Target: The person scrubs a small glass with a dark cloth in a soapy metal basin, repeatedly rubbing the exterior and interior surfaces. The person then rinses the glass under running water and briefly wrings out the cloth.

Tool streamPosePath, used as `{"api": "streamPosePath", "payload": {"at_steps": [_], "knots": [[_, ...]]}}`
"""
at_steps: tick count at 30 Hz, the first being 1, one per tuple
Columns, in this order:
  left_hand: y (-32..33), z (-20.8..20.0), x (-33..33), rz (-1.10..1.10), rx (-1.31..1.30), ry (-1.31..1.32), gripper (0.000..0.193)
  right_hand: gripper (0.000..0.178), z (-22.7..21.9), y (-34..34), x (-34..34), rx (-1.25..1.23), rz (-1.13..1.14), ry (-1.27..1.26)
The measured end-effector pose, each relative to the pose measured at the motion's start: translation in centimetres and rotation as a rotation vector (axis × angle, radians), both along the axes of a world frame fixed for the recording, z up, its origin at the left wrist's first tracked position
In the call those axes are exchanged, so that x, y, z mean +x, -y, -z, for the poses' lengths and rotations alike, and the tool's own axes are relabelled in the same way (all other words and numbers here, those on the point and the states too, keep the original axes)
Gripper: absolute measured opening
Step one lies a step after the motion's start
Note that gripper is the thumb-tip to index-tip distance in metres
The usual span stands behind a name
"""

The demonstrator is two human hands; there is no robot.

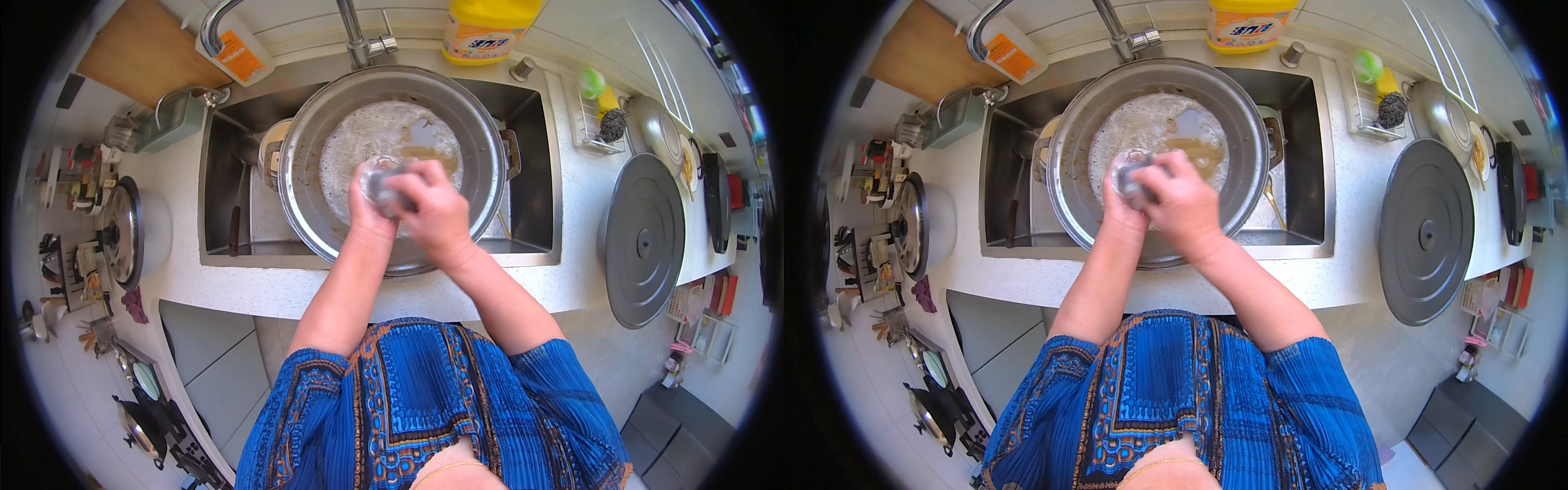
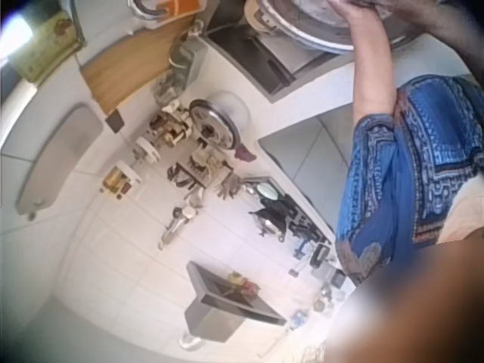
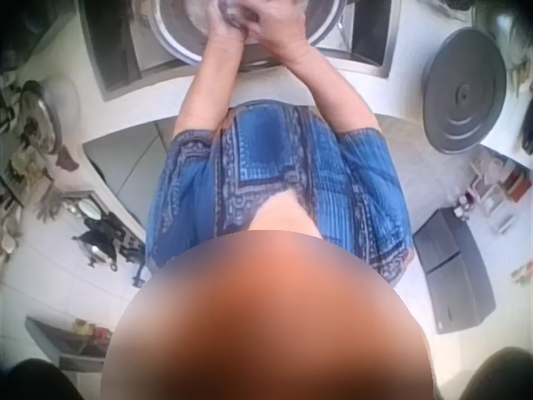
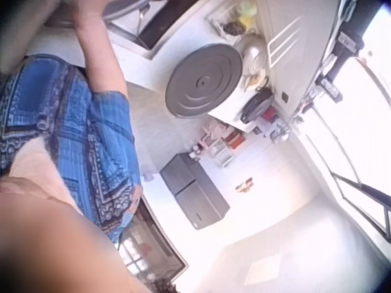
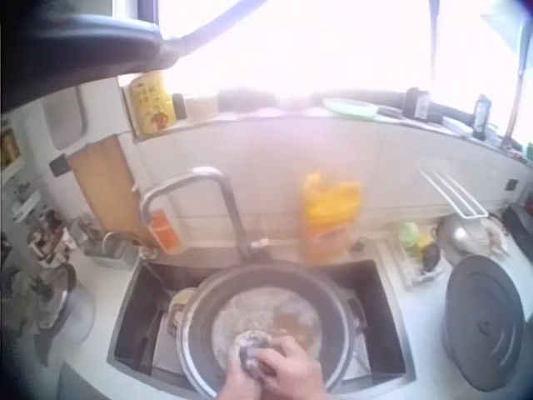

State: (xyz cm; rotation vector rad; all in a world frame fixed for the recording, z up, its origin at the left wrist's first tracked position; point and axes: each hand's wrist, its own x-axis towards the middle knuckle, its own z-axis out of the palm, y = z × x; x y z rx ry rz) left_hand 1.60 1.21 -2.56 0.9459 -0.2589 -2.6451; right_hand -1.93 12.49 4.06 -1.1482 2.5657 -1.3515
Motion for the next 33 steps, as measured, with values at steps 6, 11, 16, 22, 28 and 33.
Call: {"api": "streamPosePath", "payload": {"at_steps": [6, 11, 16, 22, 28, 33], "knots": [[-0.1, -1.1, 0.0, -0.014, 0.057, -0.040, 0.029, 0.018, 1.0, -1.2, -0.9, -0.032, 0.091, 0.123], [0.7, -0.9, 0.4, 0.033, 0.043, -0.250, 0.028, 0.018, 2.5, -2.9, -2.1, -0.062, 0.133, 0.130], [-0.5, -1.3, -0.2, -0.018, -0.088, -0.071, 0.031, 0.019, -0.6, -0.9, -0.4, -0.110, 0.040, -0.006], [-0.3, 0.1, 0.0, -0.088, -0.006, -0.071, 0.033, 0.019, 1.6, -2.1, -1.0, -0.038, 0.082, 0.112], [-1.0, 1.5, 0.3, 0.028, -0.030, -0.355, 0.033, 0.025, -0.7, 0.0, 1.1, -0.098, -0.054, -0.070], [-1.0, -0.2, -0.5, -0.116, -0.062, -0.011, 0.028, 0.021, 1.1, -1.3, -0.4, -0.064, 0.091, 0.102]]}}
